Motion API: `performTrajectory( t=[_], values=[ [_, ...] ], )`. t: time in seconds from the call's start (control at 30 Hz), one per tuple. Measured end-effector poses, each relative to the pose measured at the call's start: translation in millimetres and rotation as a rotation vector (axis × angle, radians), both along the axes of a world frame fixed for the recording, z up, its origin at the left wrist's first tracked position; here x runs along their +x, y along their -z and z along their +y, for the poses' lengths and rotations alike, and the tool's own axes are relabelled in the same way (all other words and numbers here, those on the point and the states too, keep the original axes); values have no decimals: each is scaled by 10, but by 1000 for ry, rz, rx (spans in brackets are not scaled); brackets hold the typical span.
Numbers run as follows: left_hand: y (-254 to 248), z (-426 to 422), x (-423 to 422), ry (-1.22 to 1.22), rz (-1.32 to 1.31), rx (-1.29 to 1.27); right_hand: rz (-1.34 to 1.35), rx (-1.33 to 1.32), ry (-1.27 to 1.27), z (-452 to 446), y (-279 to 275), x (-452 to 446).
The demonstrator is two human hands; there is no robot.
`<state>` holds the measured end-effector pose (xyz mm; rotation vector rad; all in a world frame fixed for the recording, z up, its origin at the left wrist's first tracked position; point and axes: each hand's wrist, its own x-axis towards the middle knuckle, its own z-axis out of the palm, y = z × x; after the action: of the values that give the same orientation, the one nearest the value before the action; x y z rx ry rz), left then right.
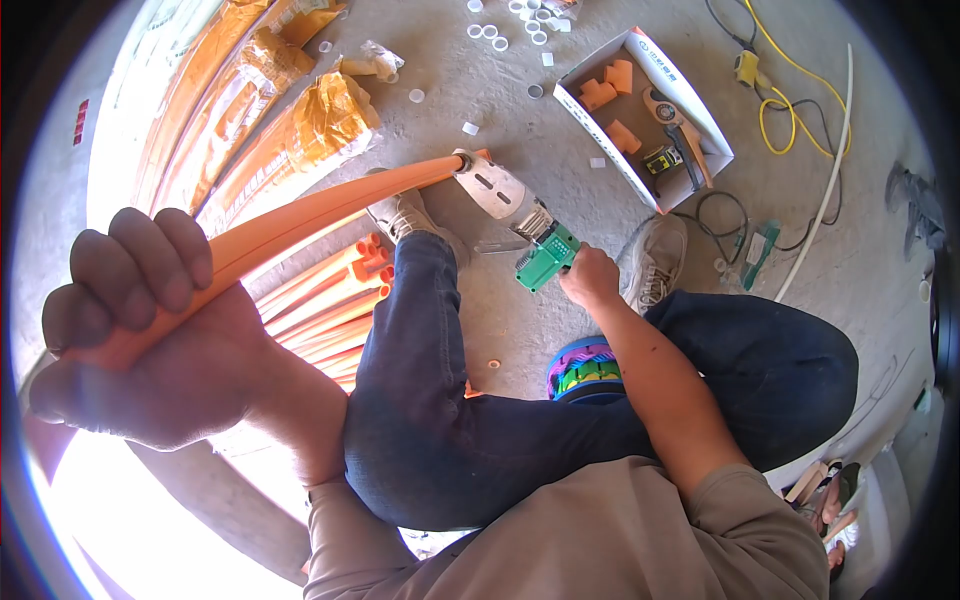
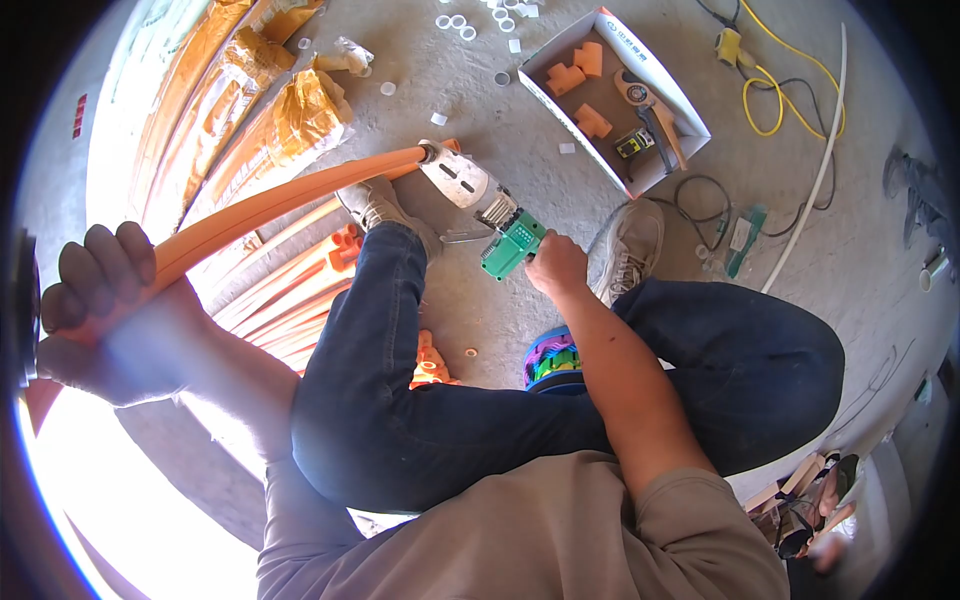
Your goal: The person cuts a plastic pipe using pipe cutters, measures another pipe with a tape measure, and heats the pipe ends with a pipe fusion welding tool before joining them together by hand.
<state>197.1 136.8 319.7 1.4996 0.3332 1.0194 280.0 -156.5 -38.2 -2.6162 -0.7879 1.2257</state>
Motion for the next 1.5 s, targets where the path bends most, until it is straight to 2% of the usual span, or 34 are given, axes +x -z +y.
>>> performTrajectory(
  t=[0.63, 0.83, 0.93, 1.0, 1.17, 1.23, 1.27, 1.5],
  values=[
    [70, -90, 75, -6, -1, 38, -9, -5, 9, 26, -88, 6],
    [103, -113, 43, -7, 77, 86, 1, -34, 16, 23, -114, 2],
    [105, -102, 118, -100, 21, 31, 27, -35, 4, 32, -126, 19],
    [97, -125, 186, -394, 93, 70, 35, -50, 8, 33, -125, 6],
    [139, -125, 145, -301, -41, -47, 58, -49, 18, 18, -116, -55],
    [141, -22, 33, -12, -68, -69, 69, -21, 32, 12, -123, -80],
    [151, 11, 13, 51, -62, -46, 70, -24, 38, 3, -124, -86],
    [174, 107, -43, 141, -68, -85, 154, -7, 69, 19, -164, -116]
  ],
)
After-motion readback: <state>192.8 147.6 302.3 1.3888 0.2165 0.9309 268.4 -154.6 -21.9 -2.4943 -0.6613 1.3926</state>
